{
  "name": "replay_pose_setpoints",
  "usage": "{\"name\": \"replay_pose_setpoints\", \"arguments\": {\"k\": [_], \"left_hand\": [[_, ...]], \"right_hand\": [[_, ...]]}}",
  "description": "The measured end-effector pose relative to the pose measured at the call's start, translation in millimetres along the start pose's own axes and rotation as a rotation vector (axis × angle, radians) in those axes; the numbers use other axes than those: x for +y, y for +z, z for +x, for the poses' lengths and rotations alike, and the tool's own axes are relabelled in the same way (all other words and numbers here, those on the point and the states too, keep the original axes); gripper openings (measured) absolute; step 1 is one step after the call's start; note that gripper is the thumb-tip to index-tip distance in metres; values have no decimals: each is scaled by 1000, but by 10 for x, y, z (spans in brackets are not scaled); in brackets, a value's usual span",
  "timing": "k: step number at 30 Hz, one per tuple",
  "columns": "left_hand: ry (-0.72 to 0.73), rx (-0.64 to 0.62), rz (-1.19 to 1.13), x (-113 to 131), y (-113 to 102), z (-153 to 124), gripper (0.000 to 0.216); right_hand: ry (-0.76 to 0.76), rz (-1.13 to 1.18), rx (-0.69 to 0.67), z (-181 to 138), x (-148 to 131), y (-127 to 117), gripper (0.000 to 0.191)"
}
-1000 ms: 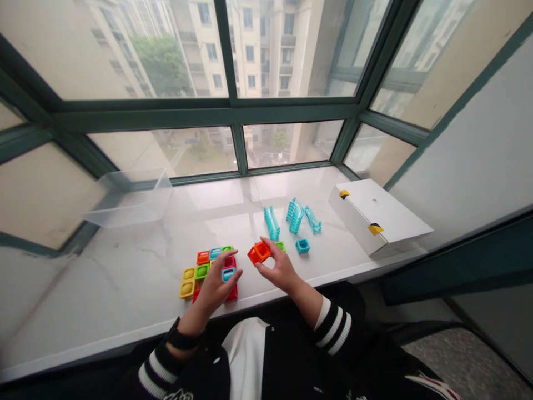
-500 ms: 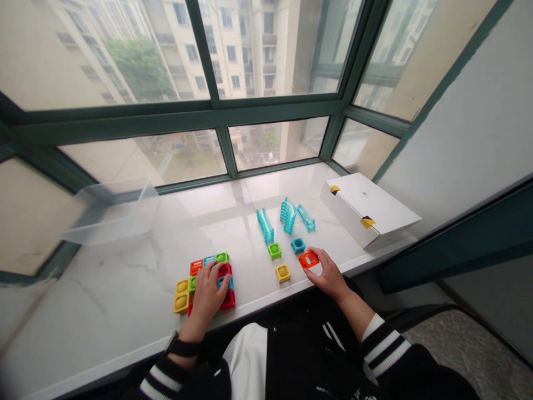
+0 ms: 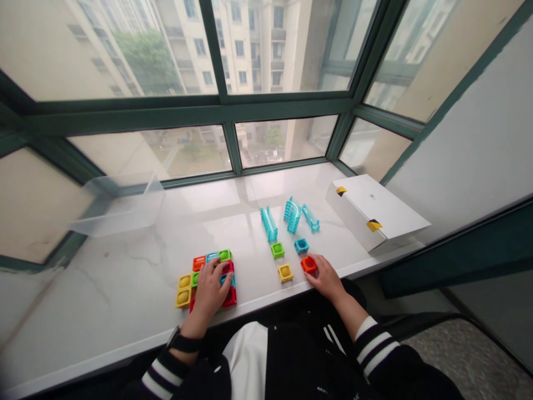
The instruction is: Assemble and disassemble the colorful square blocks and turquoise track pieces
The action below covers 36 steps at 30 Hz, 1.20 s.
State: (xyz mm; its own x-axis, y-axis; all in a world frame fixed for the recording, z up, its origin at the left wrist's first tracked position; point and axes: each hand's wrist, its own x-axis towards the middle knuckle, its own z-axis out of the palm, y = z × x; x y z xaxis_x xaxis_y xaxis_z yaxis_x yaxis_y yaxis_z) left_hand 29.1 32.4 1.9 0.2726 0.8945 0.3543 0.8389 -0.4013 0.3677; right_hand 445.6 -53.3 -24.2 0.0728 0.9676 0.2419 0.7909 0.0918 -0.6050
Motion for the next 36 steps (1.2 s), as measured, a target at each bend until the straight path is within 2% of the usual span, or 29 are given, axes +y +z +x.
{"name": "replay_pose_setpoints", "arguments": {"k": [4, 6, 9, 11, 15, 18, 26, 32, 36], "left_hand": [[-3, 11, -19, -17, 15, 3, 33], [-8, 16, -24, -19, 21, 4, 34], [-5, 20, -24, -8, 19, 1, 35], [-3, 19, -20, 7, 11, -2, 34], [-16, 16, -7, 27, -2, -5, 34], [-18, 20, -9, 24, -3, -5, 33], [-6, 35, -23, 7, 10, 2, 32], [-12, 25, -18, 13, 8, 1, 34], [-19, 31, -27, 20, 11, -1, 33]], "right_hand": [[1, 26, 14, -3, -29, -51, 58], [24, 55, 67, 42, -42, -100, 53], [52, 52, 185, 215, -50, -159, 44], [31, 7, 220, 390, -56, -160, 45], [-15, -99, 145, 723, -76, -57, 45], [8, -147, 77, 842, -64, 45, 40], [5, -146, 38, 869, 14, 87, 39], [8, -150, 60, 873, -17, 93, 39], [3, -137, 129, 843, -58, 35, 44]]}}
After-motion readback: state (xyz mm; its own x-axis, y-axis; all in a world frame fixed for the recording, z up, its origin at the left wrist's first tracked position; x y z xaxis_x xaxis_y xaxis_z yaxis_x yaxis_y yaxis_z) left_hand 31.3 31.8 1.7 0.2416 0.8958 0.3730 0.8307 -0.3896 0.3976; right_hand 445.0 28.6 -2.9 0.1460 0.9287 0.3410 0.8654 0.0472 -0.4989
